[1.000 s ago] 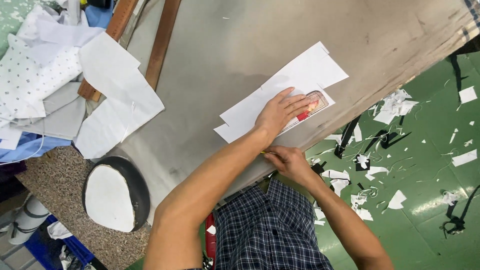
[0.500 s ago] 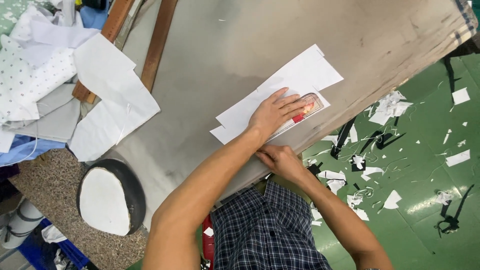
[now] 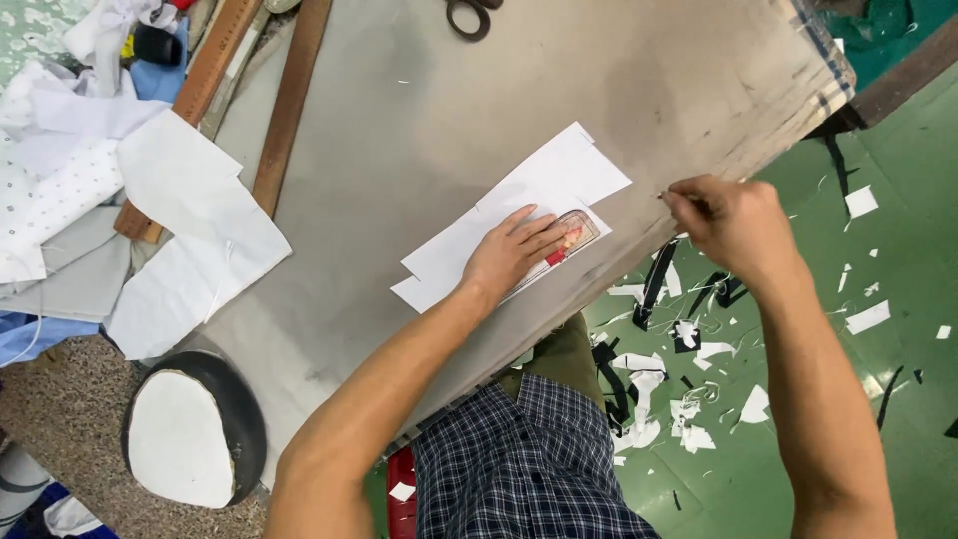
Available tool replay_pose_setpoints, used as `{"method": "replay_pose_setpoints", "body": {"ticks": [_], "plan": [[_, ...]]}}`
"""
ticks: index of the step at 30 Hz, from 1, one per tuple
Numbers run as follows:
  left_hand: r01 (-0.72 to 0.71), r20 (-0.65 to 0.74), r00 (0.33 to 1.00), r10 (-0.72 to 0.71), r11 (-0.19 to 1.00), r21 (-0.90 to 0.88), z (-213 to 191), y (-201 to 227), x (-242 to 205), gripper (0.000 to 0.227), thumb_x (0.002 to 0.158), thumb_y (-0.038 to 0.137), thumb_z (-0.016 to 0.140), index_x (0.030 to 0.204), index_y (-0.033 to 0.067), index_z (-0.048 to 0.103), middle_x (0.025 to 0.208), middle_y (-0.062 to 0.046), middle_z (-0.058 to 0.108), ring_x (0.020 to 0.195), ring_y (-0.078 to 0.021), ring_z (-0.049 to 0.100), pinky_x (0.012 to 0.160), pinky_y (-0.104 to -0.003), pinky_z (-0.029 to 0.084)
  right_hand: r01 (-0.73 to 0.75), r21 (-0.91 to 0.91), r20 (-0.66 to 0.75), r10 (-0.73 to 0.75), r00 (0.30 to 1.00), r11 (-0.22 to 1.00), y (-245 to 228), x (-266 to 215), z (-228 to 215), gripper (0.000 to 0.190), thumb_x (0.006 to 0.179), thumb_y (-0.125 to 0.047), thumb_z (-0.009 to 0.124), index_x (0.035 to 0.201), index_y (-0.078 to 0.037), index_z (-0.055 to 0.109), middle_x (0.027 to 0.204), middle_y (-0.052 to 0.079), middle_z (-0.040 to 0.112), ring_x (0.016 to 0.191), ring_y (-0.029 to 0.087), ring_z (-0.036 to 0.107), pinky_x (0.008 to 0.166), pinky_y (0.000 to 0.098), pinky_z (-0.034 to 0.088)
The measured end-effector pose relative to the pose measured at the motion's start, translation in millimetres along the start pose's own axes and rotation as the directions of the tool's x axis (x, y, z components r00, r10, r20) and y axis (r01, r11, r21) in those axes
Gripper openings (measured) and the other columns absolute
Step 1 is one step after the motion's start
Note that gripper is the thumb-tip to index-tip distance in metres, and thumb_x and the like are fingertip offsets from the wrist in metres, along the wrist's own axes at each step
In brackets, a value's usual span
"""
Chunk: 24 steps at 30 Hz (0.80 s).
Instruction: The person measures and marks a white paper pattern on a work table using a ruler and pencil. They then use an iron to press the paper flat and finally cut the paper along the marked lines with scissors.
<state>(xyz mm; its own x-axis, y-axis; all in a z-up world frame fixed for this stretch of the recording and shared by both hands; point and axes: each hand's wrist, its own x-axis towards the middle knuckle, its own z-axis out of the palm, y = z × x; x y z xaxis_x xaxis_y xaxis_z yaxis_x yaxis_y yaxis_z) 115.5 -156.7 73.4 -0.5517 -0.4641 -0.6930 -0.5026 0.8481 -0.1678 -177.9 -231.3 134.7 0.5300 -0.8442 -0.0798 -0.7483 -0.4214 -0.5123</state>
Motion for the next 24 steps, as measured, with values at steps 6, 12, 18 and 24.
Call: {"method": "replay_pose_setpoints", "body": {"ticks": [6,12,18,24], "plan": [[0.109,-0.190,0.970,-0.152,0.969,-0.220,-33,-3,-49,0.052,0.110,0.029,0.029,0.160,0.0347,0.014,0.170,0.016,-0.002,0.156,-0.0114,-0.001,0.133,-0.041,0.001,-0.133,0.063,-0.004,0.133,0.991,0.989,-3,-14,38,0.015,0.094,-0.025,0.076,0.107,-0.017,0.078,0.072,0.006,0.076,0.077,0.025,0.075,0.071,0.0372,0.059],[0.332,-0.066,0.938,-0.341,0.937,-0.110,-49,16,-84,0.059,0.110,0.031,0.031,0.162,0.0275,0.004,0.170,0.011,-0.009,0.156,-0.0145,-0.008,0.130,-0.043,-0.005,-0.214,0.267,0.032,0.213,0.976,0.940,37,-25,52,0.015,0.094,-0.016,0.077,0.110,-0.015,0.079,0.076,0.009,0.077,0.075,0.024,0.076,0.061,0.0336,0.059],[0.391,-0.309,0.211,-0.928,0.369,-0.843,-15,149,-14,0.035,0.097,0.005,0.058,0.132,0.0017,0.061,0.132,-0.025,0.056,0.122,-0.0379,0.058,0.109,-0.051,0.046,0.025,0.266,-0.008,-0.024,1.000,0.964,81,-8,41,0.016,0.098,-0.013,0.075,0.112,-0.017,0.080,0.078,0.006,0.078,0.078,0.023,0.076,0.068,0.0370,0.060],[0.454,-0.060,-0.091,-0.994,0.013,-0.891,-5,200,24,0.042,0.096,0.025,0.057,0.133,0.0078,0.063,0.130,-0.021,0.057,0.120,-0.0398,0.057,0.100,-0.054,0.048,0.377,0.324,0.089,-0.425,0.901,0.868,11,60,25,0.038,0.087,-0.004,0.081,0.123,-0.006,0.072,0.109,0.009,0.079,0.101,0.031,0.074,0.089,0.0448,0.059]]}}
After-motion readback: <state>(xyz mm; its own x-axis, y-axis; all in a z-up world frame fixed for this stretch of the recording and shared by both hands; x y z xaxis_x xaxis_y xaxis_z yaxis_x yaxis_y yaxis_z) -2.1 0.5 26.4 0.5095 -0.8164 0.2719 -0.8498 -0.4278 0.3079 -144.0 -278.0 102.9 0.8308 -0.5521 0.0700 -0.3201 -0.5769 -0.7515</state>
